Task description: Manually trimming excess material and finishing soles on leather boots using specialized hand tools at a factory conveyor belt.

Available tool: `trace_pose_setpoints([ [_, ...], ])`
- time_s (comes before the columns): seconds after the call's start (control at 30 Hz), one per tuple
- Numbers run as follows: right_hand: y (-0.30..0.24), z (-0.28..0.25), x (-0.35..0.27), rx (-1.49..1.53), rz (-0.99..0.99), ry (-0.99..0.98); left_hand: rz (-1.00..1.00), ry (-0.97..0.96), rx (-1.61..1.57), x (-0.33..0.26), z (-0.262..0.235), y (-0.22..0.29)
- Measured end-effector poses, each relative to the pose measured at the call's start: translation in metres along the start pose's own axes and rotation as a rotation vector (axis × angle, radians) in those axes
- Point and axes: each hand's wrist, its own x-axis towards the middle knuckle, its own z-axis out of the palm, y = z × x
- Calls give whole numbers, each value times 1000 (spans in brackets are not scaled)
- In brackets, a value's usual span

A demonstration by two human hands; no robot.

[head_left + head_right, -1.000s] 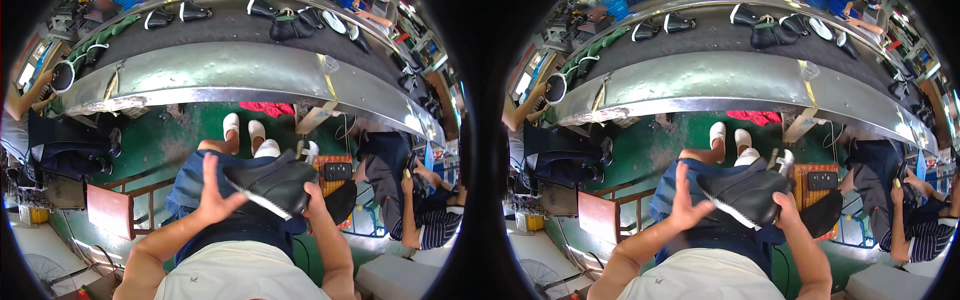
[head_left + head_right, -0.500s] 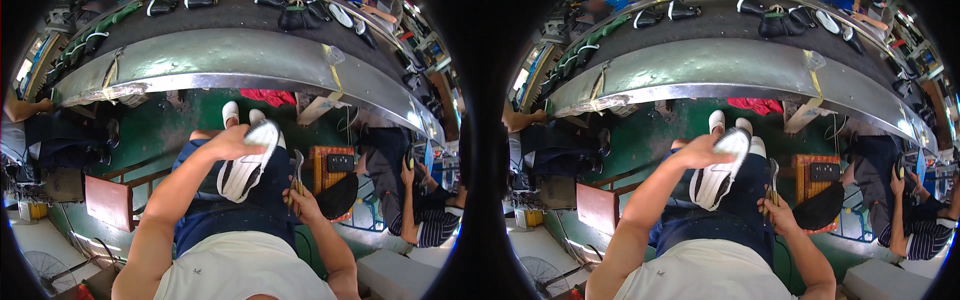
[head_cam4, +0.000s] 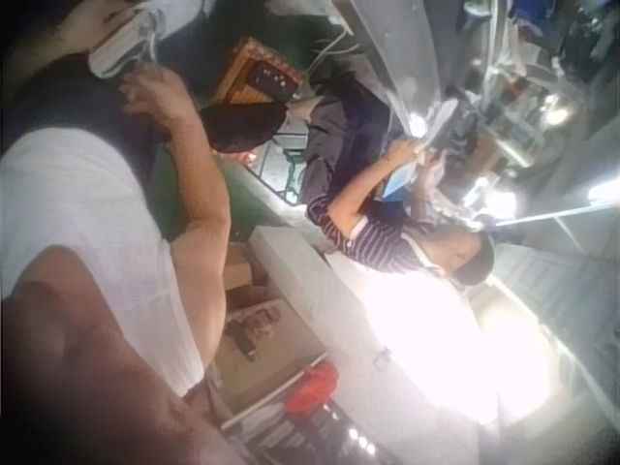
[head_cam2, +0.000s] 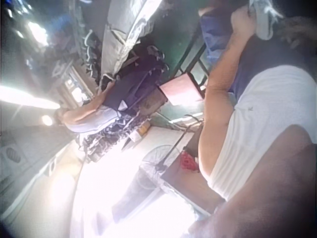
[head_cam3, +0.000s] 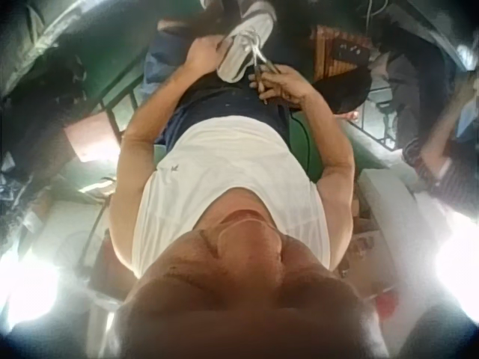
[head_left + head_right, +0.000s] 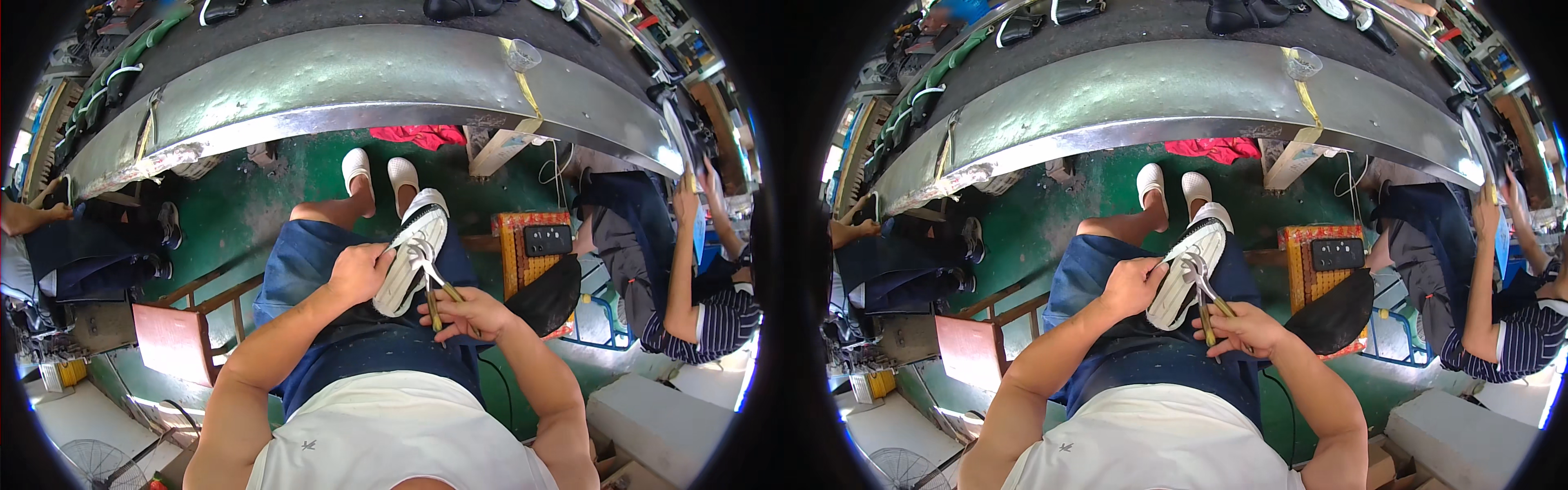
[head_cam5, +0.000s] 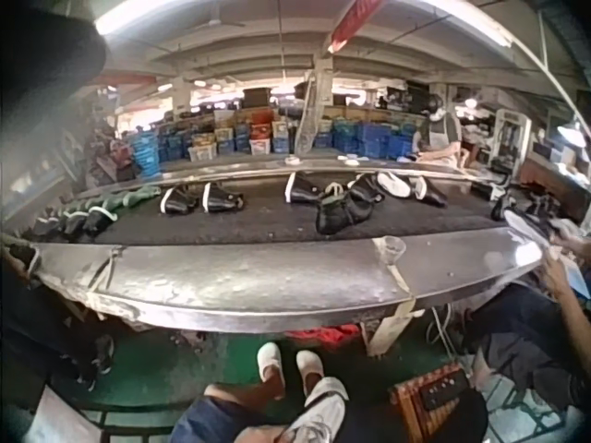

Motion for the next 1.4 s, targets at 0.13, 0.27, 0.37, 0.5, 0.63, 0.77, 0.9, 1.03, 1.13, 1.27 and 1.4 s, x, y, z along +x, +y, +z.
trace_pose_setpoints([
  [0.13,1,14,29,-828,-209,365,-38,-55,38,3,-3,-3],
  [0.27,16,11,25,-896,-495,416,-11,-10,-75,0,-4,-7],
  [0.37,-9,9,-4,-1050,-402,283,146,221,-197,-16,2,-7],
  [0.5,-14,12,-16,-1273,-264,273,223,296,-189,-25,10,-11],
  [0.63,-27,23,-17,-1296,-176,262,338,309,-93,-27,11,-9],
  [0.77,-43,30,-17,-1410,-125,247,385,326,-64,-28,12,-4],
  [0.9,-74,43,-12,-1622,13,144,298,335,-234,-24,18,-15],
  [1.03,-86,58,5,-1780,-3,129,-191,73,-598,-15,54,-53],
  [1.13,-62,35,26,-1767,-109,203,-253,-222,-1261,-11,34,-49],
  [1.27,-16,26,52,-1341,-297,366,-298,-183,-1321,-3,23,-38],
  [1.4,-25,25,46,-1173,-238,388,-263,-36,-1100,2,40,-42],
])
